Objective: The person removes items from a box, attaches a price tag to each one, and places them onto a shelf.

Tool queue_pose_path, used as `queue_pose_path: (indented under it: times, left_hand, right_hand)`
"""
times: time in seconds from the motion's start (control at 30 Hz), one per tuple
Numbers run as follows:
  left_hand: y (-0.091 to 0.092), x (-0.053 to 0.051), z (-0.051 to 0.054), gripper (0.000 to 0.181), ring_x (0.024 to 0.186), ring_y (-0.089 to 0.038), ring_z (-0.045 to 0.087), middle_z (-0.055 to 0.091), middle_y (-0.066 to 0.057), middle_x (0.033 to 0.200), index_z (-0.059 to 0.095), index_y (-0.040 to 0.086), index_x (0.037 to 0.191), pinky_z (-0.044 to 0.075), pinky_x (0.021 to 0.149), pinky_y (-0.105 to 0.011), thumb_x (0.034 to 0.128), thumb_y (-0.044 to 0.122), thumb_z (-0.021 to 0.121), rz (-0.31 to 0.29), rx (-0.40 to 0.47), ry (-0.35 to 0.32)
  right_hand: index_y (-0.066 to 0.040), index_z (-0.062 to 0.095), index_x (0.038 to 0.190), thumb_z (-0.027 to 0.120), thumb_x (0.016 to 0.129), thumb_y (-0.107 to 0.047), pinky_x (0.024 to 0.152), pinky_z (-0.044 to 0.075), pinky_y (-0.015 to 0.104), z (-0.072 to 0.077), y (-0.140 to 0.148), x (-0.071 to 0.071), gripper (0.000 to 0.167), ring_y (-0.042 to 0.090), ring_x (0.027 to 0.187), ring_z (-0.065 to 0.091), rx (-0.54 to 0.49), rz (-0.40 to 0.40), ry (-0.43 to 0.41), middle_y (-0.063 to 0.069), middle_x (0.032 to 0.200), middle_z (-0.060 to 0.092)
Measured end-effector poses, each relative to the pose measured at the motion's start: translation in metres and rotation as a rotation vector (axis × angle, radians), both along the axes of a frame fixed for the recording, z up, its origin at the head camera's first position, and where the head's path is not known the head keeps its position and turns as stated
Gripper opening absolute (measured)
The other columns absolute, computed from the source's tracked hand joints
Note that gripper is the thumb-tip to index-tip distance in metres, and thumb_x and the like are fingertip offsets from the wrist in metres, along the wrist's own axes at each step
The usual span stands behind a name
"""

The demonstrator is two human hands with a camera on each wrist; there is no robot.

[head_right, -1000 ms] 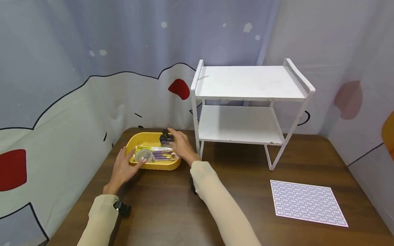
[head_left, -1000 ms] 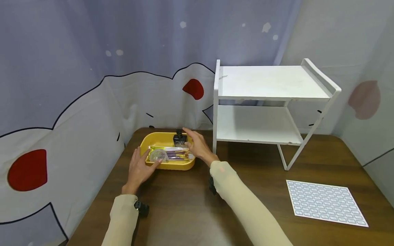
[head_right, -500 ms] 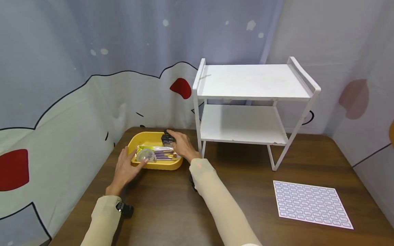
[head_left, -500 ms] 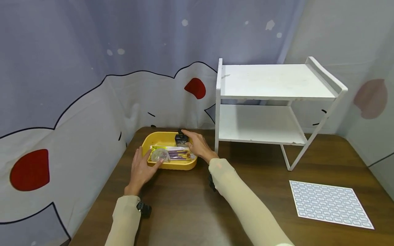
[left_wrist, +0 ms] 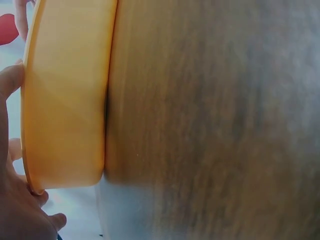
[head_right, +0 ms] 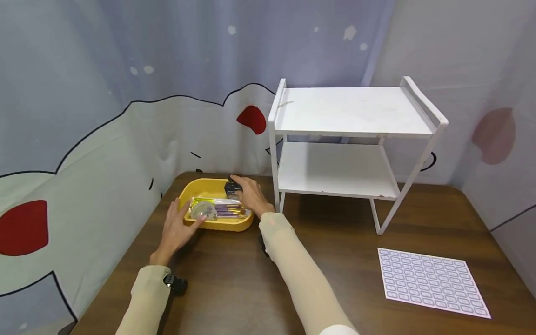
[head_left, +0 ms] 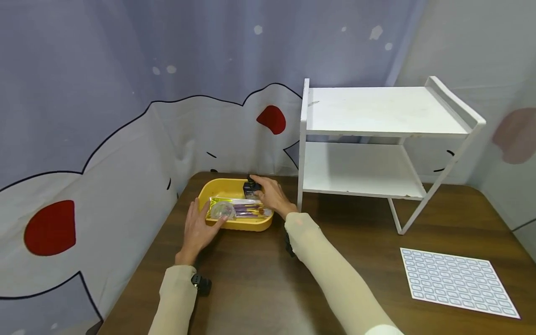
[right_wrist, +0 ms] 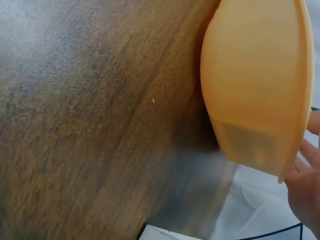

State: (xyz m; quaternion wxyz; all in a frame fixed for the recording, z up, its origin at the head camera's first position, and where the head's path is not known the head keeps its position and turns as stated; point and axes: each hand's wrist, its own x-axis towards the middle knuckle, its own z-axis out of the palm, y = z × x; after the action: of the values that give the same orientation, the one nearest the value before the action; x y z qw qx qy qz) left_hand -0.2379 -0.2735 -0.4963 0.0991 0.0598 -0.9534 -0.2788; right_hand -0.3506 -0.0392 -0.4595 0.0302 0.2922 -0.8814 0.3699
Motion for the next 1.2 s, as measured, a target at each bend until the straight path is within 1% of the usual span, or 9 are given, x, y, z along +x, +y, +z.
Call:
queue_pose_path:
  times: [0.07,0.2,0.3,0.43,0.73,0.97,1.07,1.2]
  left_hand:
    - [0.001,0.0,0.0,0.087,0.154,-0.044,0.005,0.006,-0.026,0.166,0.034,0.005,0.155,0.01,0.122,-0.062,0.0893,0.053,0.065,0.003,0.002,0.003]
    - [0.001,0.001,-0.001,0.087,0.154,-0.044,0.006,0.008,-0.026,0.166,0.034,0.005,0.155,0.011,0.122,-0.063,0.0894,0.053,0.065,0.005,0.002,0.015]
    - [0.002,0.001,-0.001,0.086,0.154,-0.045,0.007,0.01,-0.027,0.165,0.036,0.004,0.154,0.011,0.122,-0.062,0.0893,0.052,0.065,0.006,0.003,0.026]
    - [0.002,0.0,-0.001,0.084,0.154,-0.044,0.006,0.01,-0.026,0.166,0.038,0.004,0.153,0.011,0.122,-0.062,0.0892,0.052,0.066,0.007,0.005,0.029]
    - [0.001,0.001,0.0,0.089,0.154,-0.043,0.004,0.007,-0.025,0.166,0.029,0.006,0.157,0.009,0.123,-0.061,0.0898,0.052,0.065,0.008,-0.003,0.003]
    - [0.0,0.0,0.0,0.09,0.154,-0.044,0.005,0.008,-0.025,0.166,0.027,0.007,0.157,0.01,0.123,-0.062,0.0893,0.051,0.066,0.009,-0.002,0.012]
    - [0.0,0.0,0.0,0.089,0.154,-0.043,0.006,0.009,-0.025,0.166,0.028,0.008,0.157,0.01,0.123,-0.061,0.0892,0.052,0.066,0.012,-0.001,0.011]
    - [0.0,0.0,0.0,0.091,0.154,-0.043,0.005,0.007,-0.024,0.167,0.026,0.008,0.158,0.01,0.123,-0.061,0.0893,0.053,0.065,0.018,0.001,-0.009]
  right_hand:
    - [-0.018,0.045,0.151,0.06,0.098,-0.005,0.111,0.045,0.044,-0.001,-0.001,0.0,0.057,0.03,0.137,0.051,0.009,-0.001,0.013,0.01,0.151,0.051]
    - [-0.018,0.045,0.151,0.06,0.098,-0.004,0.103,0.051,0.043,-0.003,-0.002,-0.001,0.057,0.031,0.121,0.062,0.033,0.002,0.052,0.011,0.148,0.054]
    - [-0.017,0.046,0.149,0.061,0.097,-0.003,0.099,0.053,0.044,-0.005,-0.001,-0.003,0.056,0.031,0.113,0.066,0.056,0.0,0.1,0.014,0.141,0.06]
    - [-0.017,0.046,0.148,0.061,0.097,-0.004,0.1,0.053,0.044,-0.006,-0.001,-0.005,0.055,0.031,0.115,0.065,0.092,-0.006,0.143,0.015,0.133,0.065]
    - [-0.02,0.043,0.147,0.061,0.096,-0.001,0.092,0.056,0.042,-0.007,-0.003,-0.006,0.057,0.03,0.108,0.066,0.125,0.003,0.158,0.015,0.123,0.067]
    - [-0.023,0.038,0.149,0.061,0.096,-0.003,0.091,0.056,0.043,-0.006,-0.006,-0.009,0.061,0.03,0.107,0.065,0.184,-0.003,0.133,0.015,0.121,0.065]
    - [-0.023,0.039,0.149,0.062,0.096,-0.003,0.088,0.056,0.043,-0.006,-0.007,-0.009,0.061,0.03,0.104,0.066,0.181,-0.003,0.139,0.015,0.119,0.065]
    - [-0.021,0.04,0.147,0.062,0.095,-0.001,0.083,0.057,0.042,-0.006,-0.006,-0.01,0.059,0.03,0.098,0.067,0.177,0.001,0.178,0.016,0.113,0.068]
